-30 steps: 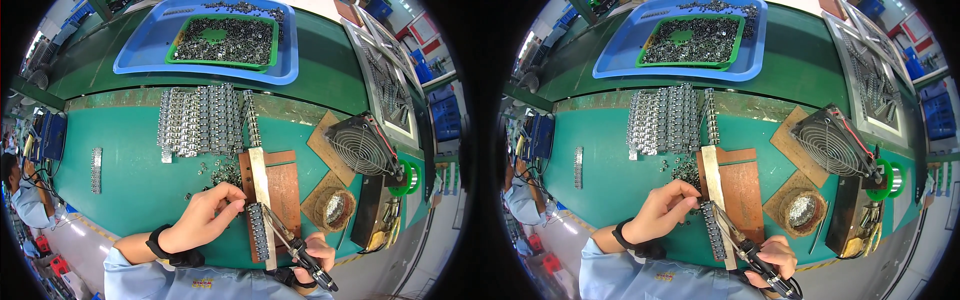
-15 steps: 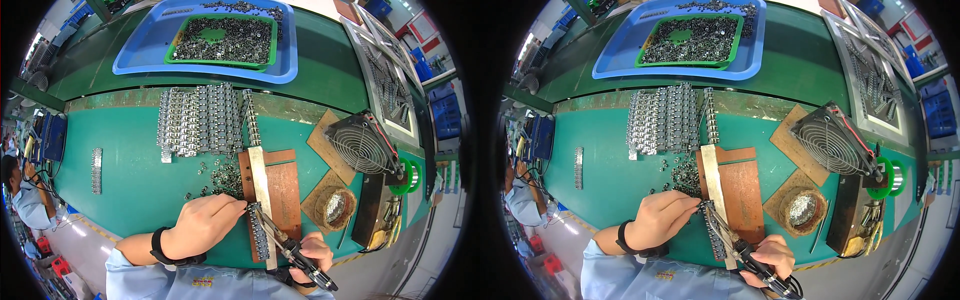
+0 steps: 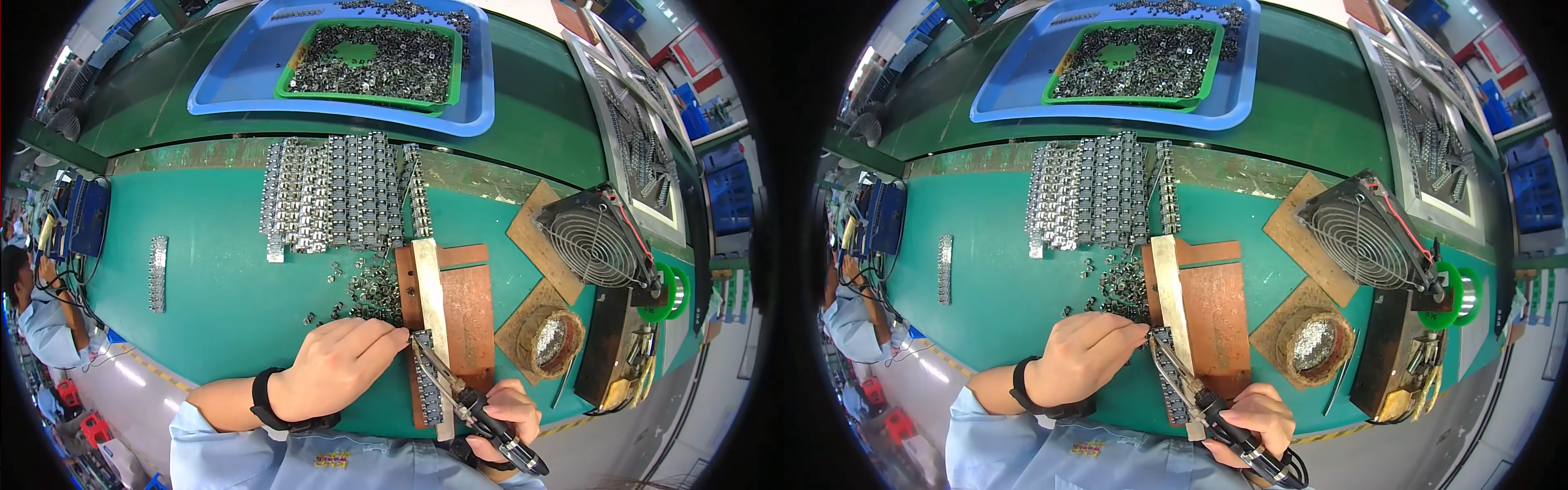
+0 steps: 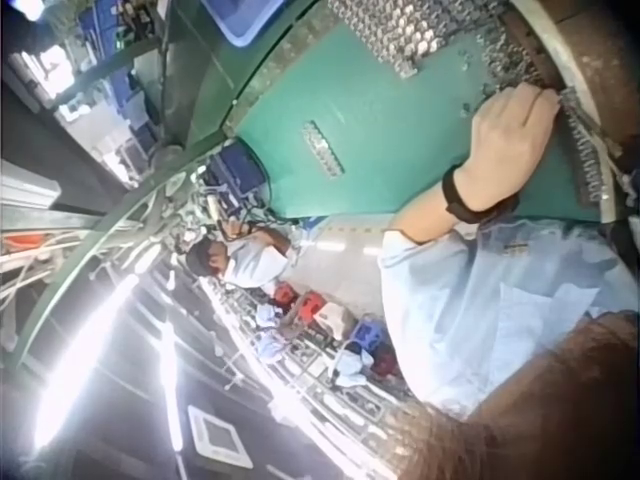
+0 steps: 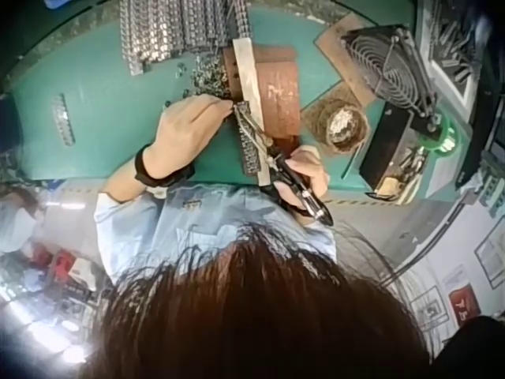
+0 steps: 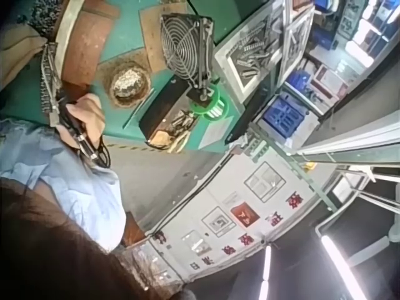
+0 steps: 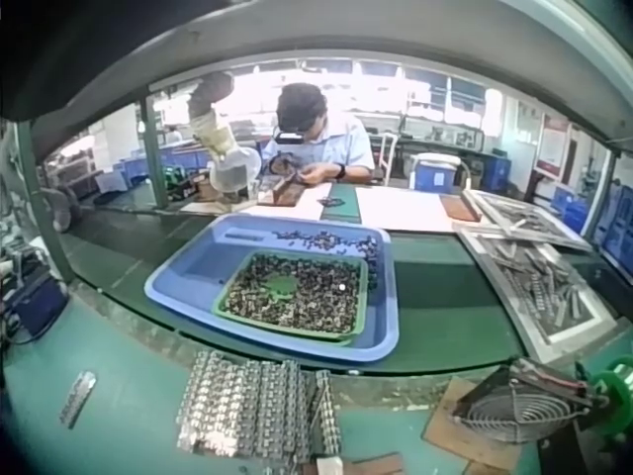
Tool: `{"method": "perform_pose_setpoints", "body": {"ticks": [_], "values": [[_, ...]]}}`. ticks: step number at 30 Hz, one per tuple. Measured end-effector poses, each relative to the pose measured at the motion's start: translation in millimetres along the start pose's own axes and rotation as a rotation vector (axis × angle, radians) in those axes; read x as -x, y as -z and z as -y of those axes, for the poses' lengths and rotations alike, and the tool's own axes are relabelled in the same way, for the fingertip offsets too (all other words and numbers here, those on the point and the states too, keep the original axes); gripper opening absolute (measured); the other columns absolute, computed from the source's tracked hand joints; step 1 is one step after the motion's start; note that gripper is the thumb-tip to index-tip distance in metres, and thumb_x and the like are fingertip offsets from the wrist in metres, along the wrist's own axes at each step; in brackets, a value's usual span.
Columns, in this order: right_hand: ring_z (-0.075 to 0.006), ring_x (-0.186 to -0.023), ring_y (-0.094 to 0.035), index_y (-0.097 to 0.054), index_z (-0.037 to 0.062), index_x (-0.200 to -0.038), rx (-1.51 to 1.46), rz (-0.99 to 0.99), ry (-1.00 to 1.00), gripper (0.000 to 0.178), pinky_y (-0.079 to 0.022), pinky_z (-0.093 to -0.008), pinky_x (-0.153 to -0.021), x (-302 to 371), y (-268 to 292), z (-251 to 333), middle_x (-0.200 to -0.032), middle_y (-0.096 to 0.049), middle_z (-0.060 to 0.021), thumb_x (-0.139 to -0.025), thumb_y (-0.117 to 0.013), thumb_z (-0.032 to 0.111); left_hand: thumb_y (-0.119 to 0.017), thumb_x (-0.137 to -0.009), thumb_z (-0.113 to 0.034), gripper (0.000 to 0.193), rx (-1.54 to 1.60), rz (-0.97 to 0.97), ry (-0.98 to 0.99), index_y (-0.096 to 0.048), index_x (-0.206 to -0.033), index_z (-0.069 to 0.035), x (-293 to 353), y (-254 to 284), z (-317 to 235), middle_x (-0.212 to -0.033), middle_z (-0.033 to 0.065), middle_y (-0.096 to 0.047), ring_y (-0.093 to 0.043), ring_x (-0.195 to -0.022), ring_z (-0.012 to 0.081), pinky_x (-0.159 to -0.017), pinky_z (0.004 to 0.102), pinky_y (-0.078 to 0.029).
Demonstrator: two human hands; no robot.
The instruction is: Soldering small electronic components onto a printed circuit board at an industrial workbench.
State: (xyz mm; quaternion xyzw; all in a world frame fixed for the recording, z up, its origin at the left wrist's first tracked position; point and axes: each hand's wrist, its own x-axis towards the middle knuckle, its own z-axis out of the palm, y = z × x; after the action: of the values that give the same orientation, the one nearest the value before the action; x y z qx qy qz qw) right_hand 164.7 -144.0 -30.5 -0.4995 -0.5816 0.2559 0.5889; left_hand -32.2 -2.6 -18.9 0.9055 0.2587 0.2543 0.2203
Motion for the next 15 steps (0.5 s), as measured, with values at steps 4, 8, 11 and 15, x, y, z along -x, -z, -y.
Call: {"method": "perform_pose_setpoints", "body": {"ticks": [4,8,11,15], "values": [[-0.0185,-0.046,-0.052,-0.055,0.0024,-0.084,-0.003,0.000,0.004,0.040,-0.042,-0.0317,-0.055,-0.9,-0.1,0.4,-0.053,-0.056,-0.0052,-0.054,-0.078,0.015,-0.065,-0.063,0.000,0.023,0.003,-0.010,-0.002,-0.059,-0.085,-0.001,0.1,-0.5,-0.8,-0.075,0.0054,-0.056,-0.056,-0.059,0.0182,-0.049,0.0285,-0.045],[-0.0185,-0.046,-0.051,-0.055,0.0022,-0.085,0.007,0.000,0.001,0.040,-0.041,-0.0317,-0.054,-1.1,0.1,1.8,-0.053,-0.055,-0.0052,-0.054,-0.078,0.014,-0.064,-0.064,0.000,0.022,-0.005,-0.015,-0.010,-0.058,-0.085,-0.001,-0.3,-0.6,-1.2,-0.075,0.0053,-0.055,-0.055,-0.059,0.0180,-0.048,0.0282,-0.045],[-0.0185,-0.045,-0.051,-0.054,0.0019,-0.085,-0.006,-0.035,0.019,0.041,-0.041,-0.0315,-0.054,0.9,0.6,1.7,-0.053,-0.055,-0.0051,-0.054,-0.078,0.014,-0.064,-0.064,0.000,0.022,-0.009,-0.020,-0.020,-0.058,-0.085,0.000,-1.4,-0.3,-1.8,-0.074,0.0054,-0.055,-0.055,-0.058,0.0178,-0.048,0.0279,-0.044],[-0.0186,-0.045,-0.050,-0.054,0.0014,-0.086,-0.022,-0.083,0.029,0.042,-0.041,-0.0314,-0.054,2.7,-0.2,0.3,-0.052,-0.054,-0.0053,-0.054,-0.078,0.014,-0.064,-0.065,0.000,0.022,-0.025,-0.024,-0.027,-0.058,-0.085,0.000,-0.4,-0.7,-0.7,-0.074,0.0054,-0.055,-0.054,-0.057,0.0176,-0.047,0.0275,-0.044]]}}
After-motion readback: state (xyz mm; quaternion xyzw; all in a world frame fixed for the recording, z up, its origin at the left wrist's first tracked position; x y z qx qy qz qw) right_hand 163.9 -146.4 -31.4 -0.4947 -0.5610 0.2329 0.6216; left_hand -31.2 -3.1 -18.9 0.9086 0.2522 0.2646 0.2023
